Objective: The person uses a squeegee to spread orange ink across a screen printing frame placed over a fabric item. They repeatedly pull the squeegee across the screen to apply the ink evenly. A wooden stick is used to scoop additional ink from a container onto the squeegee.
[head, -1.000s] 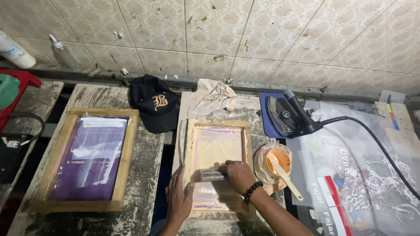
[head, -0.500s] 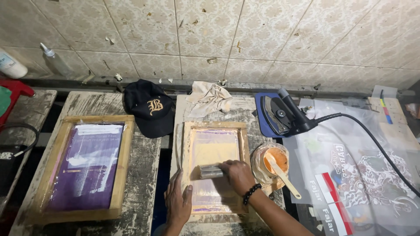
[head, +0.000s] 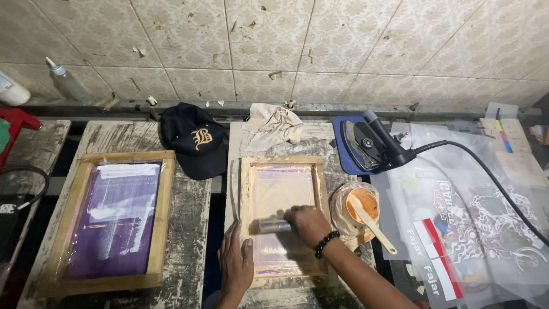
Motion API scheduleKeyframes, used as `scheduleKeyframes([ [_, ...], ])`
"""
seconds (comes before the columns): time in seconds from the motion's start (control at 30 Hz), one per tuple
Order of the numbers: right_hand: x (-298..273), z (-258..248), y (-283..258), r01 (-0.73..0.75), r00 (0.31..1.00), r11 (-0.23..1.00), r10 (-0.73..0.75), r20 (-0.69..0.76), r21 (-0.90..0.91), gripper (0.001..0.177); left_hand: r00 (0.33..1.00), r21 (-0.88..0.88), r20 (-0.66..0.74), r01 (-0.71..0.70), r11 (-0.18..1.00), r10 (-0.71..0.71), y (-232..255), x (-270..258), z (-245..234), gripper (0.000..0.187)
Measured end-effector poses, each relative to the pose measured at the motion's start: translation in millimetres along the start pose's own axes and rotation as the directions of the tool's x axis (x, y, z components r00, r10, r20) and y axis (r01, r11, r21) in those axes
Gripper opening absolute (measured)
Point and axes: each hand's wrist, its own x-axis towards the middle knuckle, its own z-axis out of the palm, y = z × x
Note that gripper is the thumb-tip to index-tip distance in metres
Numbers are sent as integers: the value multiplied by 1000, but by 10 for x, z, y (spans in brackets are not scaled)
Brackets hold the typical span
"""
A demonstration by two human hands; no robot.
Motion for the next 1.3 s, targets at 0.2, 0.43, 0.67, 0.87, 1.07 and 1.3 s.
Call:
scheduleKeyframes([
  [0.2, 288, 140, 327, -19, 938, 992, -26, -345, -128, 30, 998, -28, -52, -36, 999, 35, -24, 16, 71, 69],
  [0.43, 10, 673, 399, 19, 971, 994, -45, -235, -112, 48, 999, -2, -20, 33, 999, -33, -76, -10, 73, 62],
  [0.67, 419, -115, 328, -2, 967, 997, -19, -252, -82, 27, 996, -13, -75, -53, 998, 52, -64, 6, 103, 62],
  [0.87, 738, 69, 473, -4, 980, 998, -10, -197, -70, 28, 995, 0, -79, -56, 998, 56, -45, 31, 83, 60],
  [1.07, -36, 16, 193, 39, 998, 999, -41, -57, -35, 10, 997, -9, -59, -42, 999, 41, -4, 30, 53, 63],
  [1.3, 329, 71, 415, 99, 849, 985, -158, -504, -143, 38, 979, -18, 76, 192, 981, -190, 0, 76, 80, 67],
])
